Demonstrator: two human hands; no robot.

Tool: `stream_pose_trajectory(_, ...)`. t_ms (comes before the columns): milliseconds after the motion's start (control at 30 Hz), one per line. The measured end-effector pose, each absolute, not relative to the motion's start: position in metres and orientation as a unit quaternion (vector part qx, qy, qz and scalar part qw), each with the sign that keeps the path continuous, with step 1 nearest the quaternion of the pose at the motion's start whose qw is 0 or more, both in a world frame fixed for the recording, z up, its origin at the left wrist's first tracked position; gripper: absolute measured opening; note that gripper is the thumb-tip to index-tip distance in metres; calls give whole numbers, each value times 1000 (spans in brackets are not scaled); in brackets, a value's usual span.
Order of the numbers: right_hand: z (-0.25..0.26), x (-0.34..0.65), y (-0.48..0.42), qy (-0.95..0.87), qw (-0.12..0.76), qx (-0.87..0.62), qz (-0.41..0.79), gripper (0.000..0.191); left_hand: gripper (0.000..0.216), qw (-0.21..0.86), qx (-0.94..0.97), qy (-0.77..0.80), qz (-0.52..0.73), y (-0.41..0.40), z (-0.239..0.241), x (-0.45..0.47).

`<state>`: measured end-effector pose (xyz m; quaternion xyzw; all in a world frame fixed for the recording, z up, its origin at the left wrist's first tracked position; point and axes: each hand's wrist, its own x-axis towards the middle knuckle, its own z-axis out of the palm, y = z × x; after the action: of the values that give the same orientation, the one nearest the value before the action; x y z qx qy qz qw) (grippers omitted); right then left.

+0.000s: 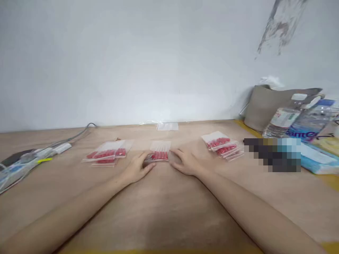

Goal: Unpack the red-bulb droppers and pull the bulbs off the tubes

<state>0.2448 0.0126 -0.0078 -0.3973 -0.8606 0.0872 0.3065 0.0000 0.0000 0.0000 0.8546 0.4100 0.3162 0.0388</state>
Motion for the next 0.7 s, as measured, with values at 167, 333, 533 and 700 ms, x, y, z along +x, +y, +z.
stream_pose_trajectory(167, -13, 229, 9, -879, 331, -343, 10, 40, 15, 77, 868, 386, 303, 0, -1, -7)
stream_pose_trajectory(333, -17, 207, 25, -889, 349, -292, -51, 15, 18, 58, 875, 372, 304, 5, -2, -2)
stream_pose_trajectory(533, -19, 205, 33, -881, 388, -272, -8, 20, 22, 25, 896, 306, 321, 16, -7, 2)
stream_pose_trajectory(700, -17, 209, 26, -884, 365, -290, -13, 22, 20, 23, 893, 308, 326, 18, -6, 5)
